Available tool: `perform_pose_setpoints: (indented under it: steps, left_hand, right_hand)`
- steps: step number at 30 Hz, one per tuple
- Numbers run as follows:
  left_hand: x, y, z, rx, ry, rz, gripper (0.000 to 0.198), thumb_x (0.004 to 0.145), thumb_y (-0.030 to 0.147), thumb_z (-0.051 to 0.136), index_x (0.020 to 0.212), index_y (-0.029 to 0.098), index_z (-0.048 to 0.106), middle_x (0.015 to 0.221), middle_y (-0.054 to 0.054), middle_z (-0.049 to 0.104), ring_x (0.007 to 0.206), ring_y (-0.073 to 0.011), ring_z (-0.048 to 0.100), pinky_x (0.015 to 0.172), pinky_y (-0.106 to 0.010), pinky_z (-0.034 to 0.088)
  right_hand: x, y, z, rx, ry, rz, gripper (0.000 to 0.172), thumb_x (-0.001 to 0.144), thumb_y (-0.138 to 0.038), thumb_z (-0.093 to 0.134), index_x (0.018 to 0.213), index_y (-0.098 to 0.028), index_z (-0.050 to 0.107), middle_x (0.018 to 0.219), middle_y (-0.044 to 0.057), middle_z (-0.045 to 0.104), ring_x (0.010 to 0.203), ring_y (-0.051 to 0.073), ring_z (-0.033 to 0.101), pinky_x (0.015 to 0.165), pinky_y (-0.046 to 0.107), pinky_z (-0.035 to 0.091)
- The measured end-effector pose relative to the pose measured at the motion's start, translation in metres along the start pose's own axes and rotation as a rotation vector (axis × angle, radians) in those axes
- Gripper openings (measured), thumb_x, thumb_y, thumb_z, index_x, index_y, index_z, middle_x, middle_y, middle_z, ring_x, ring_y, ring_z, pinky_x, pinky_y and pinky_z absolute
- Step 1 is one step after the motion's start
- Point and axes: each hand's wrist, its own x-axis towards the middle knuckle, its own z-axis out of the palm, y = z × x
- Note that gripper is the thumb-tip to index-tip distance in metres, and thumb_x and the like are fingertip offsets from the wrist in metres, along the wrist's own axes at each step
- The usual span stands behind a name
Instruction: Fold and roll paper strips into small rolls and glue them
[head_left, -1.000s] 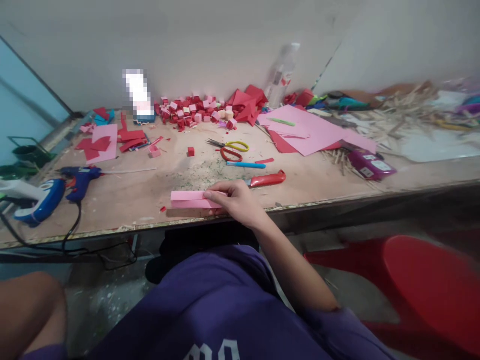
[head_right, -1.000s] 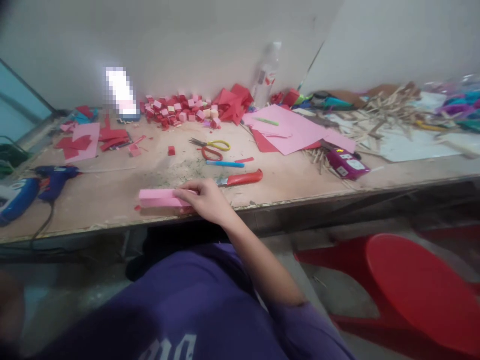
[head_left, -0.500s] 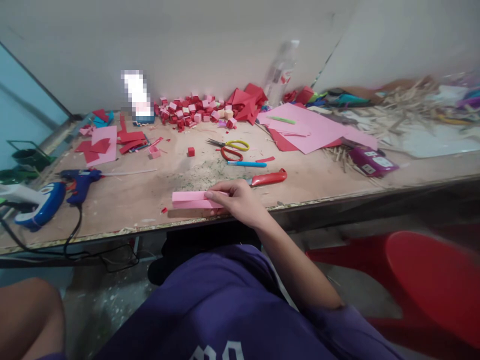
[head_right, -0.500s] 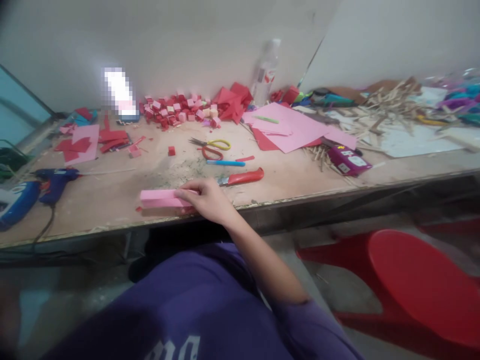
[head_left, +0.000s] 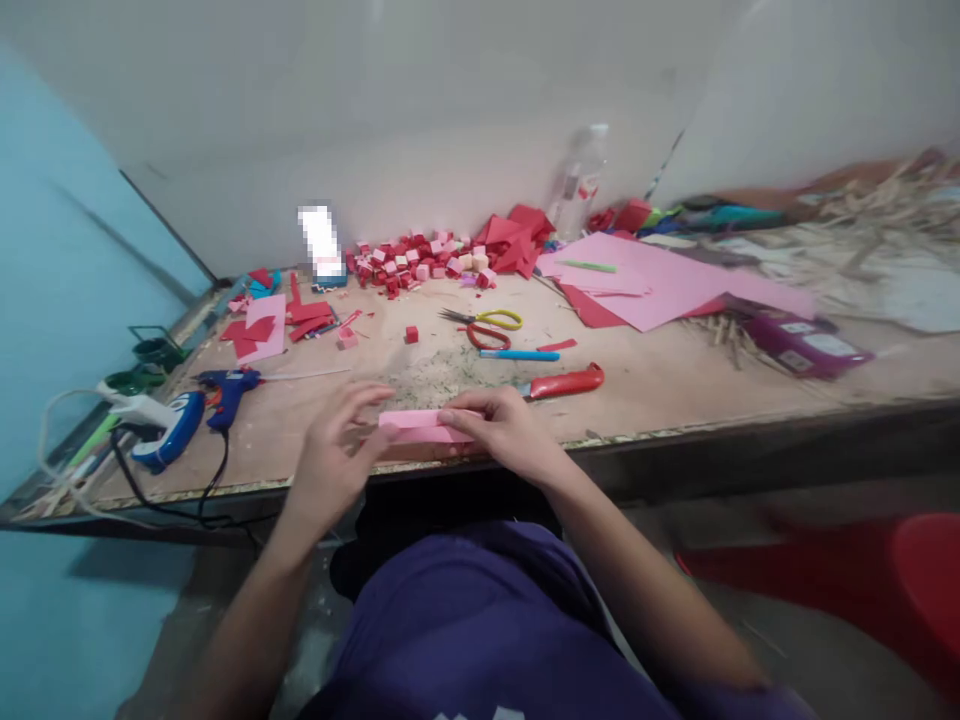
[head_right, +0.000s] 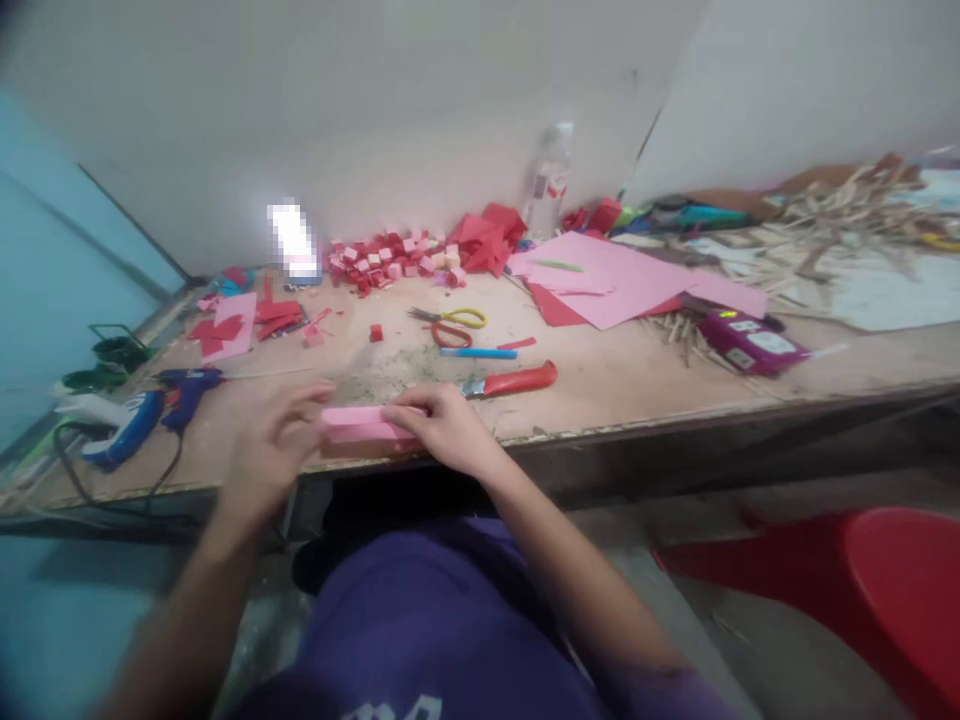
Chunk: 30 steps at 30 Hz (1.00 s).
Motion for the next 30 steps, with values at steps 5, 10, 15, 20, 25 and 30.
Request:
perform_pose_setpoints:
  steps: [5, 10, 15, 20, 25, 30]
  left_hand:
    - [0.005, -0.004, 0.014, -0.253, -0.140, -0.140, 0.025, 0.093, 0.040, 0.068, 0.100, 0.018, 0.078, 0.099, -0.005, 0.079, 0.089, -0.0198, 0.072, 0.079, -0.027, 0.057]
    - [0.005, -0.010, 0.018, -0.327, -0.085, -0.184, 0.022, 0.089, 0.038, 0.072, 0.095, 0.019, 0.081, 0.093, -0.004, 0.081, 0.086, -0.0198, 0.073, 0.079, -0.026, 0.055]
    - [0.004, -0.010, 0.018, -0.367, -0.045, -0.229, 0.023, 0.088, 0.039, 0.074, 0.095, 0.019, 0.082, 0.090, -0.004, 0.081, 0.082, -0.0192, 0.073, 0.075, -0.025, 0.054]
    - [0.003, -0.008, 0.017, -0.390, -0.070, -0.261, 0.023, 0.086, 0.039, 0.075, 0.096, 0.019, 0.082, 0.094, -0.004, 0.081, 0.083, -0.0188, 0.072, 0.073, -0.024, 0.052]
    - [0.004, -0.012, 0.017, -0.372, -0.104, -0.253, 0.027, 0.089, 0.043, 0.072, 0.090, 0.017, 0.081, 0.086, -0.003, 0.079, 0.075, -0.0161, 0.066, 0.067, -0.023, 0.048]
    - [0.002, -0.013, 0.018, -0.377, -0.041, -0.235, 0.027, 0.090, 0.041, 0.071, 0.087, 0.016, 0.079, 0.084, -0.002, 0.077, 0.075, -0.0152, 0.066, 0.068, -0.022, 0.048]
  right_hand:
    - [-0.001, -0.003, -0.001, -0.012, -0.017, -0.016, 0.026, 0.090, -0.035, 0.067, 0.083, -0.013, 0.079, 0.077, 0.004, 0.074, 0.071, 0.017, 0.061, 0.065, 0.027, 0.044]
    - [0.000, -0.003, 0.000, 0.015, -0.012, 0.019, 0.032, 0.091, -0.041, 0.067, 0.079, -0.014, 0.078, 0.072, 0.003, 0.070, 0.069, 0.017, 0.060, 0.062, 0.027, 0.044]
    - [-0.003, -0.003, 0.001, 0.121, 0.014, 0.110, 0.035, 0.089, -0.048, 0.069, 0.085, -0.014, 0.078, 0.072, 0.004, 0.069, 0.062, 0.017, 0.060, 0.055, 0.026, 0.044]
    - [-0.005, 0.000, 0.003, 0.214, -0.002, 0.181, 0.033, 0.085, -0.047, 0.075, 0.080, -0.015, 0.076, 0.071, 0.004, 0.068, 0.065, 0.019, 0.067, 0.059, 0.028, 0.051]
    - [-0.004, 0.000, 0.003, 0.263, 0.016, 0.205, 0.036, 0.082, -0.050, 0.077, 0.079, -0.015, 0.073, 0.068, 0.002, 0.065, 0.063, 0.019, 0.068, 0.058, 0.027, 0.050]
    - [-0.002, 0.002, 0.001, 0.203, 0.009, 0.194, 0.038, 0.078, -0.050, 0.081, 0.091, -0.015, 0.076, 0.068, 0.003, 0.069, 0.060, 0.018, 0.064, 0.053, 0.027, 0.046]
